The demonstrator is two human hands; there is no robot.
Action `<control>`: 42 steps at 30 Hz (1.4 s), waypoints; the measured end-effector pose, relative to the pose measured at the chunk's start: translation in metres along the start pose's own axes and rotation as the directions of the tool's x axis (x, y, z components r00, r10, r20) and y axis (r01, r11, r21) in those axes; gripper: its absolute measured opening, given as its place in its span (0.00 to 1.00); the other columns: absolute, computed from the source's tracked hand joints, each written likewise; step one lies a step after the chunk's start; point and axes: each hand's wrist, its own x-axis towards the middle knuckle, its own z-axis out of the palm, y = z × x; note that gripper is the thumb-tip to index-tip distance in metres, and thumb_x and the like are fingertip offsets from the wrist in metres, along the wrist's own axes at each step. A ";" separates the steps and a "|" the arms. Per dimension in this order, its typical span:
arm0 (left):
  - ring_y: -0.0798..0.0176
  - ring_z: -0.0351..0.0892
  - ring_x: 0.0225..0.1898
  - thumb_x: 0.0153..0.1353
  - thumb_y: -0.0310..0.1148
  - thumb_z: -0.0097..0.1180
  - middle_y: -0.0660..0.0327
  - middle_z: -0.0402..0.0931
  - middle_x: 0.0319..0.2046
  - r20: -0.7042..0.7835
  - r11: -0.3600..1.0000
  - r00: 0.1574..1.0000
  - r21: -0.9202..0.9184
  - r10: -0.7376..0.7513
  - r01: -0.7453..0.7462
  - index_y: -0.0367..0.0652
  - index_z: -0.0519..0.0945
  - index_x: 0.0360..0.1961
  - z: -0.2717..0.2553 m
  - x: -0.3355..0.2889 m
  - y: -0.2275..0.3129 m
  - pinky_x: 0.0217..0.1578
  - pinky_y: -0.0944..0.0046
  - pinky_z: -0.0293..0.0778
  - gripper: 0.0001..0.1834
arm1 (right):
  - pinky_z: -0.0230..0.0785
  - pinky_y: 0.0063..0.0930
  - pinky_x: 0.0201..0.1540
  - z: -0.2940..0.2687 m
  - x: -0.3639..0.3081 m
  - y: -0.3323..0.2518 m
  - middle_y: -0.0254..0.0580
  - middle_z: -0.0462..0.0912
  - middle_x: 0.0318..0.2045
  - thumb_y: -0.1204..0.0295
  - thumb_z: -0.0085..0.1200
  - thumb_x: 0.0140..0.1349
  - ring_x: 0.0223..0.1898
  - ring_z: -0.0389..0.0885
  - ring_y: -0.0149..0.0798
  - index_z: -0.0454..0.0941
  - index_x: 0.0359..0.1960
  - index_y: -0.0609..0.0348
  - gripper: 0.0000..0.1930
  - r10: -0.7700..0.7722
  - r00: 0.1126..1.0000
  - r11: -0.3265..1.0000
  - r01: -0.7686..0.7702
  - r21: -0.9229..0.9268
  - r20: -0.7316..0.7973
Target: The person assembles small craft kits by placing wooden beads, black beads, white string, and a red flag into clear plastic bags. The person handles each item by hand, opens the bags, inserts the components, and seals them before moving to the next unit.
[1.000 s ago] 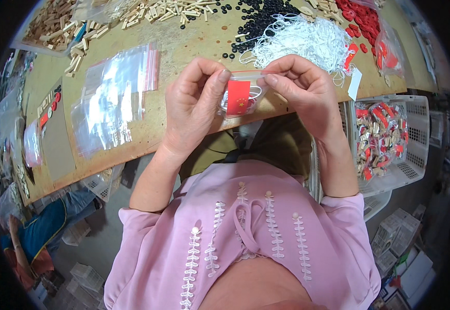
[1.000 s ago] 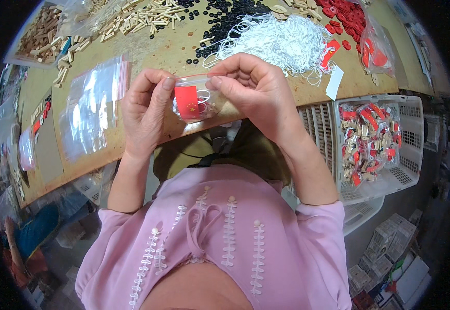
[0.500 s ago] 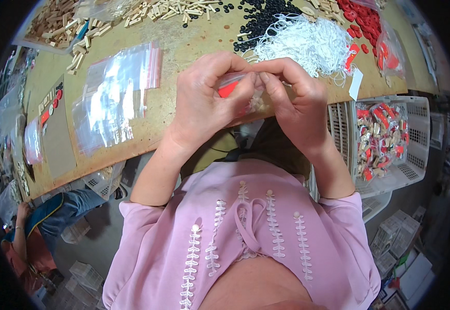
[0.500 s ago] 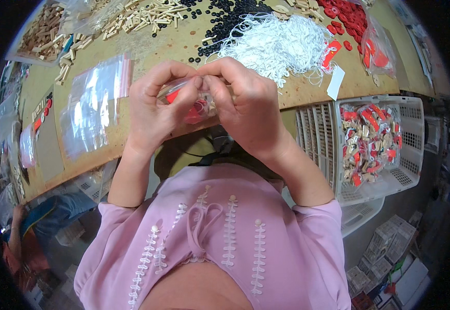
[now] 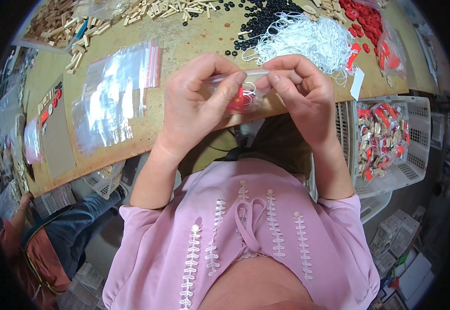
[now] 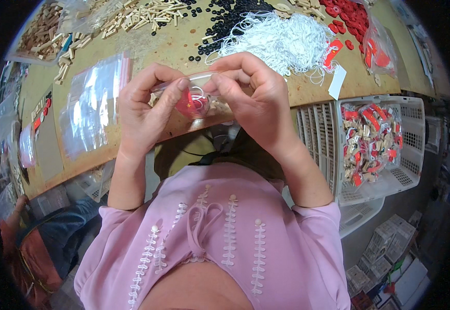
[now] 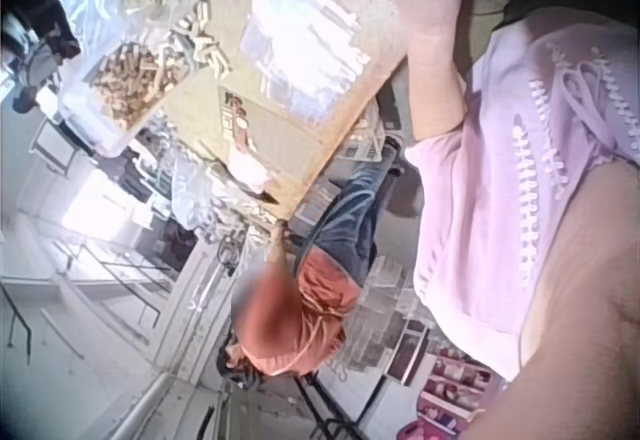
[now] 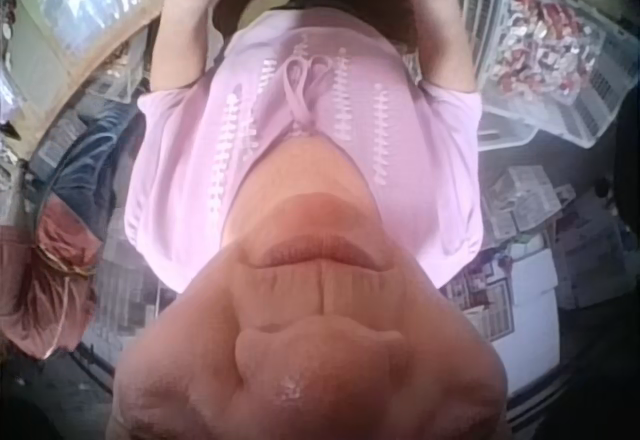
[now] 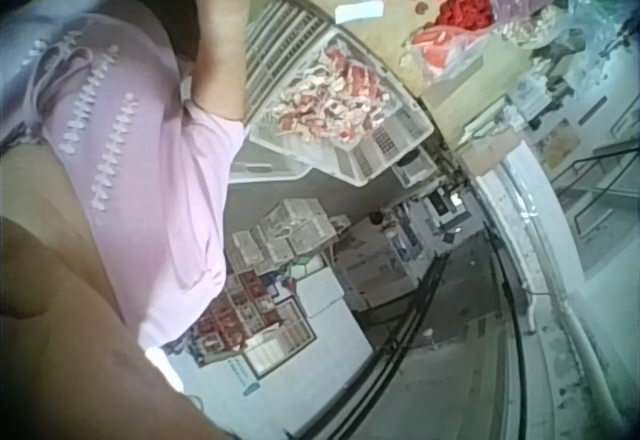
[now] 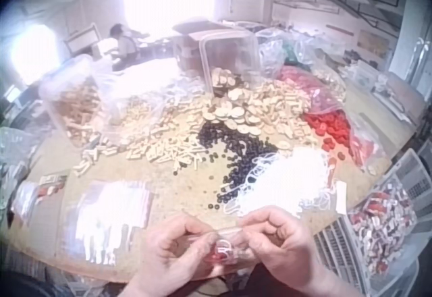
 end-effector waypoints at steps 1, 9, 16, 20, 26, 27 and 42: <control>0.67 0.81 0.30 0.61 0.26 0.67 0.59 0.81 0.27 -0.011 0.999 0.999 -0.039 -0.032 0.032 0.36 0.82 0.33 0.001 -0.002 -0.002 0.33 0.66 0.75 0.05 | 0.76 0.17 0.39 0.000 0.000 0.000 0.39 0.89 0.32 0.78 0.53 0.72 0.36 0.84 0.23 0.80 0.44 0.67 0.05 0.005 1.000 1.000 -0.006 0.018 0.009; 0.70 0.80 0.32 0.61 0.25 0.66 0.61 0.81 0.29 -0.003 0.990 0.992 -0.073 -0.123 0.122 0.37 0.82 0.32 0.005 -0.004 0.000 0.35 0.68 0.75 0.04 | 0.77 0.18 0.38 0.000 -0.001 0.004 0.38 0.89 0.32 0.78 0.56 0.70 0.34 0.85 0.23 0.80 0.40 0.67 0.04 -0.042 0.999 0.999 0.042 -0.013 0.013; 0.55 0.79 0.28 0.51 0.25 0.67 0.60 0.80 0.26 -0.005 0.982 0.993 0.146 0.118 -0.116 0.41 0.81 0.28 0.013 0.003 0.005 0.33 0.61 0.74 0.05 | 0.75 0.18 0.32 0.006 -0.002 0.000 0.36 0.88 0.29 0.80 0.57 0.67 0.31 0.84 0.20 0.82 0.36 0.65 0.03 -0.301 0.952 0.867 0.300 -0.397 0.061; 0.56 0.76 0.28 0.50 0.24 0.66 0.60 0.76 0.24 0.111 0.981 0.984 0.122 0.139 -0.152 0.41 0.78 0.26 0.001 0.007 0.011 0.33 0.61 0.71 0.06 | 0.72 0.17 0.30 -0.005 -0.005 -0.003 0.35 0.88 0.29 0.79 0.58 0.67 0.29 0.82 0.18 0.82 0.37 0.64 0.02 -0.091 0.995 0.980 0.096 -0.174 0.039; 0.61 0.76 0.28 0.50 0.22 0.61 0.60 0.76 0.24 0.165 0.994 0.984 0.070 0.073 -0.086 0.40 0.78 0.28 -0.021 -0.003 0.002 0.33 0.63 0.70 0.04 | 0.69 0.16 0.30 -0.022 -0.004 -0.018 0.36 0.87 0.32 0.77 0.56 0.71 0.29 0.80 0.22 0.81 0.42 0.62 0.03 0.174 0.985 0.983 -0.174 -0.062 0.003; 0.62 0.76 0.29 0.51 0.22 0.60 0.60 0.78 0.25 0.168 0.996 0.983 0.037 0.074 -0.081 0.40 0.79 0.28 -0.020 -0.007 0.000 0.33 0.63 0.71 0.03 | 0.70 0.15 0.31 -0.024 -0.005 -0.016 0.35 0.87 0.33 0.77 0.55 0.72 0.30 0.80 0.21 0.81 0.43 0.63 0.04 0.151 0.989 0.989 -0.151 -0.004 -0.001; 0.50 0.80 0.43 0.54 0.50 0.74 0.50 0.81 0.40 -0.260 0.530 0.945 0.783 -0.199 0.327 0.37 0.80 0.43 -0.138 -0.019 -0.044 0.45 0.52 0.76 0.28 | 0.74 0.30 0.57 -0.336 -0.141 -0.007 0.41 0.85 0.51 0.65 0.54 0.76 0.53 0.83 0.35 0.82 0.56 0.63 0.16 -0.445 0.763 0.192 -0.429 -0.883 -0.468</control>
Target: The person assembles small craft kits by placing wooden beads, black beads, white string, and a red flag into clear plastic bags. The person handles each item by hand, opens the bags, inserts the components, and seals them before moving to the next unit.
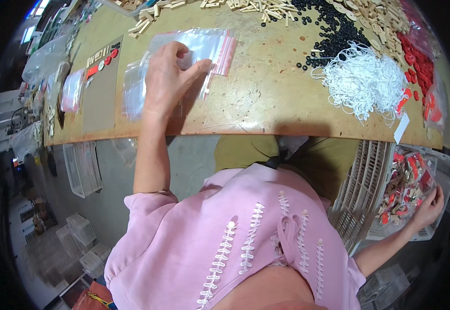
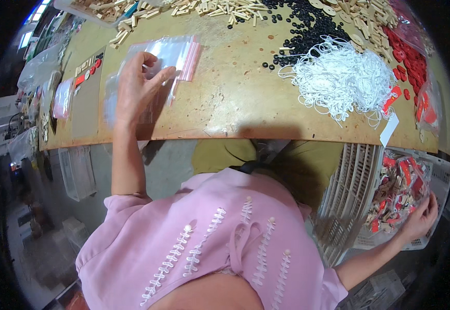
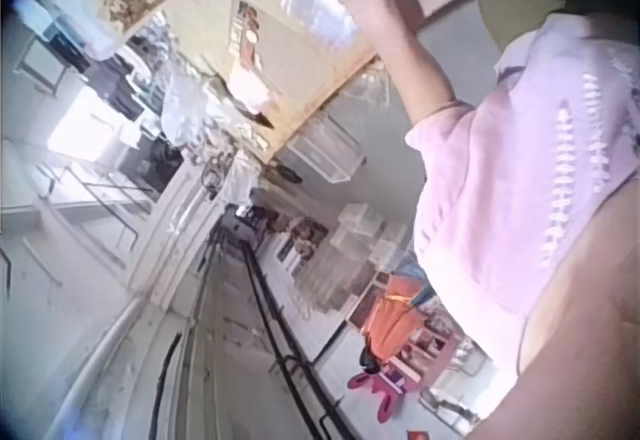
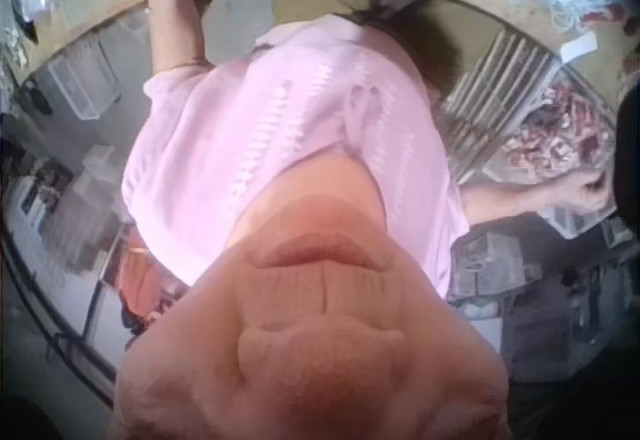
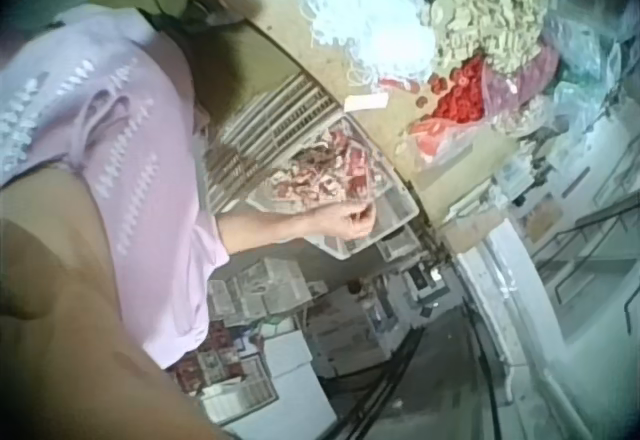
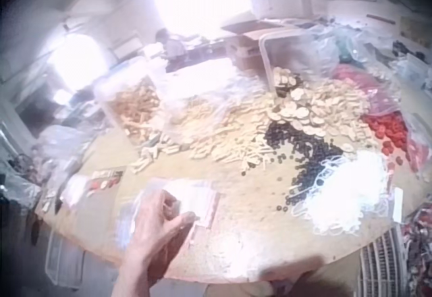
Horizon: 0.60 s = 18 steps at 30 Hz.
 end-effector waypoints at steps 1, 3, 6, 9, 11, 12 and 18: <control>0.51 0.80 0.42 0.54 0.50 0.75 0.50 0.81 0.38 -0.005 0.999 0.999 -0.021 -0.049 0.049 0.36 0.80 0.42 -0.003 -0.001 -0.010 0.44 0.53 0.76 0.28 | 0.73 0.31 0.58 -0.009 -0.002 0.013 0.42 0.85 0.52 0.64 0.54 0.76 0.54 0.82 0.36 0.82 0.56 0.62 0.17 -0.017 0.999 0.984 0.012 -0.175 -0.029; 0.52 0.80 0.39 0.54 0.50 0.75 0.51 0.81 0.36 0.008 0.991 0.992 -0.040 -0.130 0.130 0.34 0.80 0.39 -0.008 -0.005 -0.021 0.42 0.54 0.76 0.28 | 0.72 0.31 0.59 -0.010 -0.006 0.013 0.42 0.84 0.53 0.64 0.54 0.75 0.56 0.81 0.37 0.82 0.56 0.62 0.16 -0.044 0.996 0.953 0.017 -0.303 -0.082; 0.54 0.80 0.35 0.54 0.46 0.75 0.51 0.81 0.32 0.042 0.978 0.979 -0.053 -0.198 0.200 0.34 0.80 0.36 -0.018 -0.021 -0.022 0.39 0.56 0.76 0.25 | 0.72 0.30 0.59 0.007 -0.021 -0.032 0.42 0.84 0.53 0.69 0.53 0.75 0.55 0.81 0.36 0.82 0.56 0.63 0.15 -0.018 0.996 1.000 0.018 0.002 -0.082; 0.59 0.79 0.30 0.59 0.36 0.72 0.54 0.81 0.29 0.060 0.953 0.975 -0.207 -0.215 0.223 0.34 0.81 0.33 -0.012 -0.037 -0.024 0.36 0.60 0.75 0.15 | 0.71 0.30 0.59 0.051 -0.032 -0.102 0.42 0.84 0.53 0.74 0.51 0.75 0.55 0.80 0.35 0.82 0.55 0.64 0.13 -0.011 0.998 0.877 -0.020 0.480 0.063; 0.61 0.79 0.30 0.60 0.34 0.71 0.56 0.82 0.29 -0.003 0.943 0.977 -0.261 -0.215 0.207 0.34 0.82 0.33 -0.005 -0.040 -0.032 0.36 0.61 0.75 0.13 | 0.71 0.29 0.58 0.070 -0.042 -0.158 0.42 0.84 0.52 0.76 0.51 0.75 0.54 0.80 0.34 0.82 0.53 0.65 0.11 -0.103 0.987 0.803 0.010 0.596 0.122; 0.62 0.79 0.30 0.61 0.33 0.70 0.56 0.82 0.29 -0.032 0.933 0.974 -0.296 -0.223 0.204 0.34 0.82 0.33 0.000 -0.042 -0.039 0.36 0.61 0.75 0.12 | 0.71 0.28 0.58 0.073 -0.046 -0.193 0.41 0.85 0.50 0.77 0.51 0.75 0.54 0.81 0.34 0.82 0.52 0.65 0.10 -0.166 0.976 0.767 0.038 0.640 0.142; 0.57 0.78 0.30 0.62 0.34 0.68 0.56 0.80 0.27 -0.070 0.983 0.988 -0.131 -0.139 0.129 0.37 0.80 0.32 0.001 -0.042 -0.026 0.35 0.59 0.75 0.11 | 0.77 0.25 0.43 0.075 -0.076 -0.338 0.42 0.86 0.38 0.79 0.50 0.73 0.37 0.85 0.32 0.83 0.47 0.65 0.09 -0.513 0.808 0.351 -0.111 0.930 0.290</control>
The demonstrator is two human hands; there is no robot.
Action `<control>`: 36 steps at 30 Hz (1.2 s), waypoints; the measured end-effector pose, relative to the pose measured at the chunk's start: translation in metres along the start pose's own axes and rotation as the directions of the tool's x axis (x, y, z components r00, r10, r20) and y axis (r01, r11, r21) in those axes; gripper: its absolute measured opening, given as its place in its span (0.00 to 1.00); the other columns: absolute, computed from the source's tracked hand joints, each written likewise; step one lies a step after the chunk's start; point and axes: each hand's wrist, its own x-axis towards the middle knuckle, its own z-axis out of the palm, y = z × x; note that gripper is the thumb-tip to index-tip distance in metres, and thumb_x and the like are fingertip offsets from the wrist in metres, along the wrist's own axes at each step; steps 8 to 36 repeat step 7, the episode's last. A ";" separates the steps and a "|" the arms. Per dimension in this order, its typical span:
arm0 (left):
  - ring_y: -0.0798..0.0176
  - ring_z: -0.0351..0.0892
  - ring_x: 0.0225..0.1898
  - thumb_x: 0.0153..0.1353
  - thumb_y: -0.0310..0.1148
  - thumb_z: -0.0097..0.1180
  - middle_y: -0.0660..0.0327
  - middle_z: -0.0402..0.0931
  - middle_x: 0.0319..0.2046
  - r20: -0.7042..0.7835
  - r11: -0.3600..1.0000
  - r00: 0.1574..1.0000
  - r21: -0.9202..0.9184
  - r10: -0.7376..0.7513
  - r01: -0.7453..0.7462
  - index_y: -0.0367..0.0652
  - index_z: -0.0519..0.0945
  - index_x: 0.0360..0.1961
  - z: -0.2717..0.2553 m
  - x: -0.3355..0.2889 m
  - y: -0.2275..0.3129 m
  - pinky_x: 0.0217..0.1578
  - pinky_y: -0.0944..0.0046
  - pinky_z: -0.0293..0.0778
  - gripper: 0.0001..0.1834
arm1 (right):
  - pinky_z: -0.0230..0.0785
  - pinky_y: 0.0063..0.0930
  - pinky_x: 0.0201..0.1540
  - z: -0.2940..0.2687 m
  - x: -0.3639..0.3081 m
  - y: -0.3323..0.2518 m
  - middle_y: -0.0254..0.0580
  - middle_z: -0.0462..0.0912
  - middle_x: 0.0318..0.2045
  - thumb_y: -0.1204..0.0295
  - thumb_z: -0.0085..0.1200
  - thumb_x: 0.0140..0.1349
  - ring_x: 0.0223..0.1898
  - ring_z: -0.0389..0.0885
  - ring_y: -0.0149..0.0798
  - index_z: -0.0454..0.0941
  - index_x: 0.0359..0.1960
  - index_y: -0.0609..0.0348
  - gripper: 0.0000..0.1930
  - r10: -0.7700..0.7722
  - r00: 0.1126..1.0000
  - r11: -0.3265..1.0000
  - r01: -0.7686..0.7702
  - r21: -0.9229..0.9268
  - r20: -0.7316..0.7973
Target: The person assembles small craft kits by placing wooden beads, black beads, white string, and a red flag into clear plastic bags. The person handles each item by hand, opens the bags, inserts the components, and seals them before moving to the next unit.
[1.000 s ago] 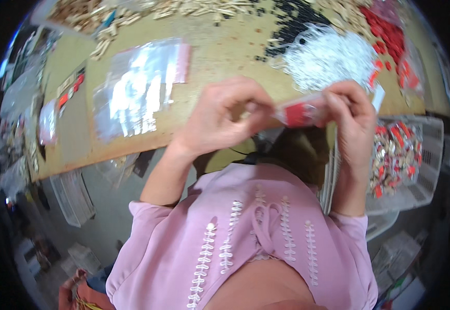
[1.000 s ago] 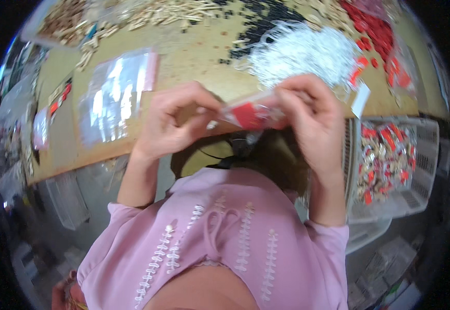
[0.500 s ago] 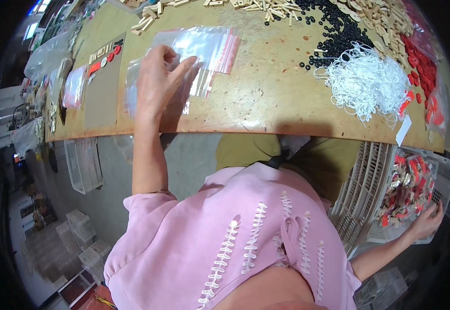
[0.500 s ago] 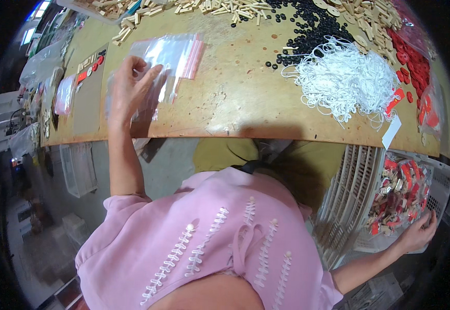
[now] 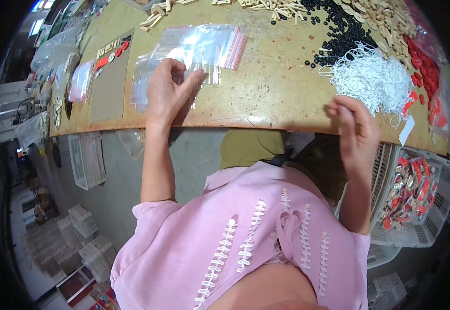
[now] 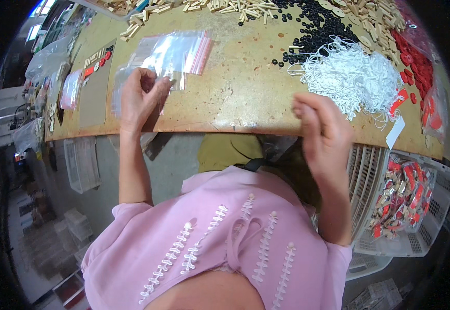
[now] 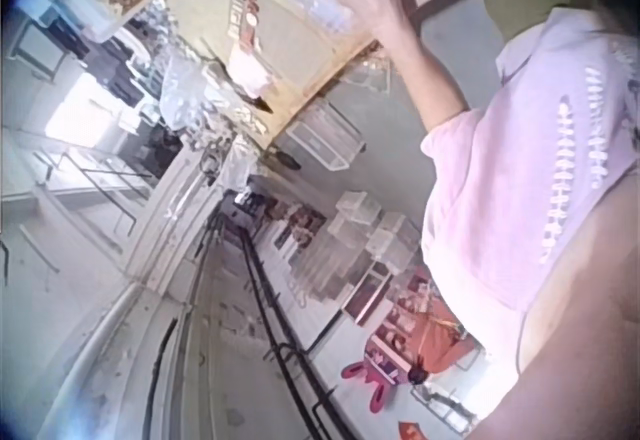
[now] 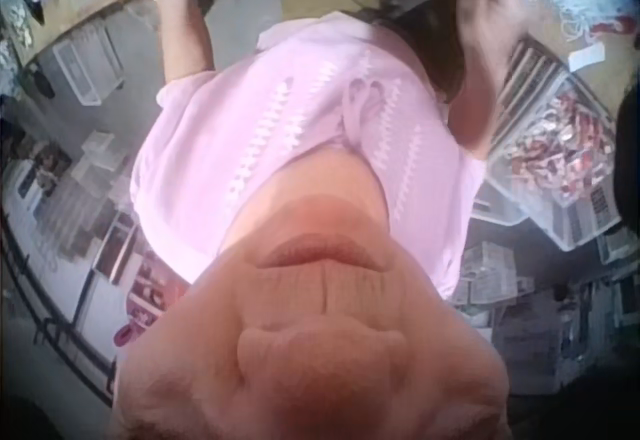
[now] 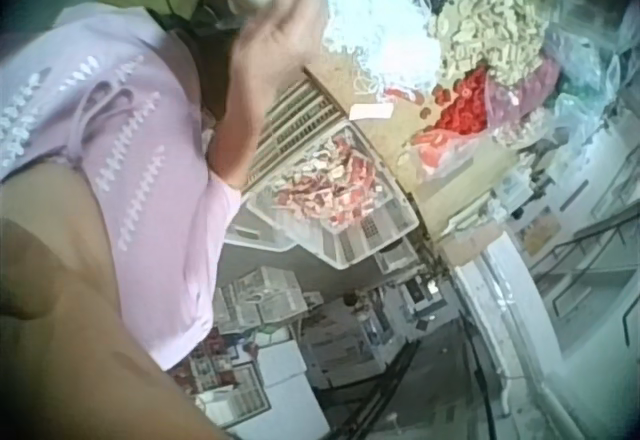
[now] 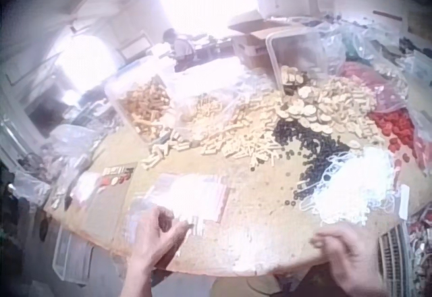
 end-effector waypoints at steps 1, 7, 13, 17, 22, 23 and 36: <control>0.56 0.78 0.30 0.62 0.34 0.68 0.55 0.79 0.27 -0.010 0.996 1.000 0.089 0.022 -0.021 0.38 0.80 0.32 0.000 -0.001 0.006 0.35 0.58 0.74 0.11 | 0.77 0.25 0.43 0.010 0.002 0.000 0.43 0.86 0.37 0.79 0.50 0.73 0.37 0.85 0.32 0.83 0.47 0.65 0.09 -0.029 0.999 0.999 0.029 0.015 0.025; 0.54 0.81 0.32 0.62 0.37 0.69 0.53 0.80 0.29 -0.063 0.979 0.998 -0.206 -0.013 0.000 0.39 0.82 0.33 0.015 -0.002 -0.022 0.37 0.54 0.75 0.12 | 0.79 0.26 0.43 0.043 0.000 -0.010 0.46 0.87 0.37 0.78 0.50 0.72 0.38 0.88 0.36 0.83 0.47 0.64 0.09 0.066 0.981 0.983 -0.096 0.159 0.185; 0.54 0.81 0.32 0.62 0.37 0.69 0.53 0.80 0.29 -0.063 0.979 0.998 -0.206 -0.013 0.000 0.39 0.82 0.33 0.015 -0.002 -0.022 0.37 0.54 0.75 0.12 | 0.79 0.26 0.43 0.043 0.000 -0.010 0.46 0.87 0.37 0.78 0.50 0.72 0.38 0.88 0.36 0.83 0.47 0.64 0.09 0.066 0.981 0.983 -0.096 0.159 0.185; 0.54 0.81 0.32 0.62 0.37 0.69 0.53 0.80 0.29 -0.063 0.979 0.998 -0.206 -0.013 0.000 0.39 0.82 0.33 0.015 -0.002 -0.022 0.37 0.54 0.75 0.12 | 0.79 0.26 0.43 0.043 0.000 -0.010 0.46 0.87 0.37 0.78 0.50 0.72 0.38 0.88 0.36 0.83 0.47 0.64 0.09 0.066 0.981 0.983 -0.096 0.159 0.185; 0.54 0.81 0.32 0.62 0.37 0.69 0.53 0.80 0.29 -0.063 0.979 0.998 -0.206 -0.013 0.000 0.39 0.82 0.33 0.015 -0.002 -0.022 0.37 0.54 0.75 0.12 | 0.79 0.26 0.43 0.043 0.000 -0.010 0.46 0.87 0.37 0.78 0.50 0.72 0.38 0.88 0.36 0.83 0.47 0.64 0.09 0.066 0.981 0.983 -0.096 0.159 0.185; 0.54 0.81 0.32 0.62 0.37 0.69 0.53 0.80 0.29 -0.063 0.979 0.998 -0.206 -0.013 0.000 0.39 0.82 0.33 0.015 -0.002 -0.022 0.37 0.54 0.75 0.12 | 0.79 0.26 0.43 0.043 0.000 -0.010 0.46 0.87 0.37 0.78 0.50 0.72 0.38 0.88 0.36 0.83 0.47 0.64 0.09 0.066 0.981 0.983 -0.096 0.159 0.185; 0.54 0.81 0.32 0.62 0.37 0.69 0.53 0.80 0.29 -0.063 0.979 0.998 -0.206 -0.013 0.000 0.39 0.82 0.33 0.015 -0.002 -0.022 0.37 0.54 0.75 0.12 | 0.79 0.26 0.43 0.043 0.000 -0.010 0.46 0.87 0.37 0.78 0.50 0.72 0.38 0.88 0.36 0.83 0.47 0.64 0.09 0.066 0.981 0.983 -0.096 0.159 0.185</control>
